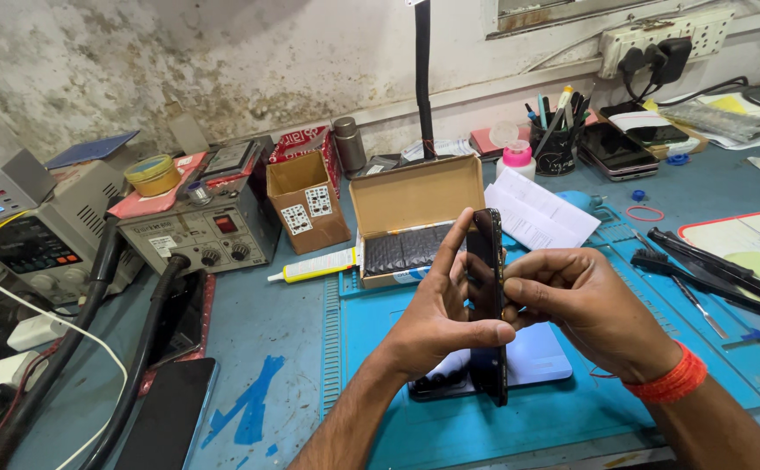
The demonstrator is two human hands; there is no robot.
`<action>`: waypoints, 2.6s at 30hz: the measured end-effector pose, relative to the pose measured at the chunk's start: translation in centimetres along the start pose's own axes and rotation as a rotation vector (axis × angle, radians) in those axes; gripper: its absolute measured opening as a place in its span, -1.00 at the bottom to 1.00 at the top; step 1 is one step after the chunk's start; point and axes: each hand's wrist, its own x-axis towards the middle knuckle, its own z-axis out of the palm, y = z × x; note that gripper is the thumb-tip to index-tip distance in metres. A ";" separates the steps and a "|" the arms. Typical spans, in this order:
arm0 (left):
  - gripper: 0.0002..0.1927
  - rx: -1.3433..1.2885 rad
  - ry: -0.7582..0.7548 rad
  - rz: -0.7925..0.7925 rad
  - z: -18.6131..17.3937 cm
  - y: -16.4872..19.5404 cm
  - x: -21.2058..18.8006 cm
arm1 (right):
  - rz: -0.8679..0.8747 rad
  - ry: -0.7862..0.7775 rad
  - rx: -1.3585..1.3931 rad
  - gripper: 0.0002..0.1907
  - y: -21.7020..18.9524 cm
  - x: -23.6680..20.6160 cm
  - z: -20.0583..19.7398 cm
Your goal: The person opens a cardboard box containing a new phone screen assembly wrapped in black protective material. They remove the screen assembly, peel off its protective cover, and press and align the new screen onto the frame of a disassembled phone on the work mat.
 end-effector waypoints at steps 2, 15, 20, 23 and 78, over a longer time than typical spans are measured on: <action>0.44 -0.005 -0.003 0.011 0.0 0.0 -0.1 | 0.003 0.004 0.011 -0.78 0.0 0.0 0.0; 0.45 -0.005 -0.015 -0.008 0.1 0.2 -0.1 | 0.034 -0.023 -0.007 -0.78 -0.9 -0.1 0.2; 0.44 -0.006 -0.028 0.004 0.1 0.0 0.0 | 0.031 -0.025 -0.008 -0.78 -1.0 -0.2 0.2; 0.43 -0.010 -0.029 0.015 -0.1 -0.1 -0.1 | 0.029 -0.027 -0.012 -0.78 -0.9 -0.1 0.3; 0.41 -0.071 -0.074 0.019 -0.1 0.5 -0.4 | 0.070 -0.048 0.051 -0.69 -2.0 -1.7 2.3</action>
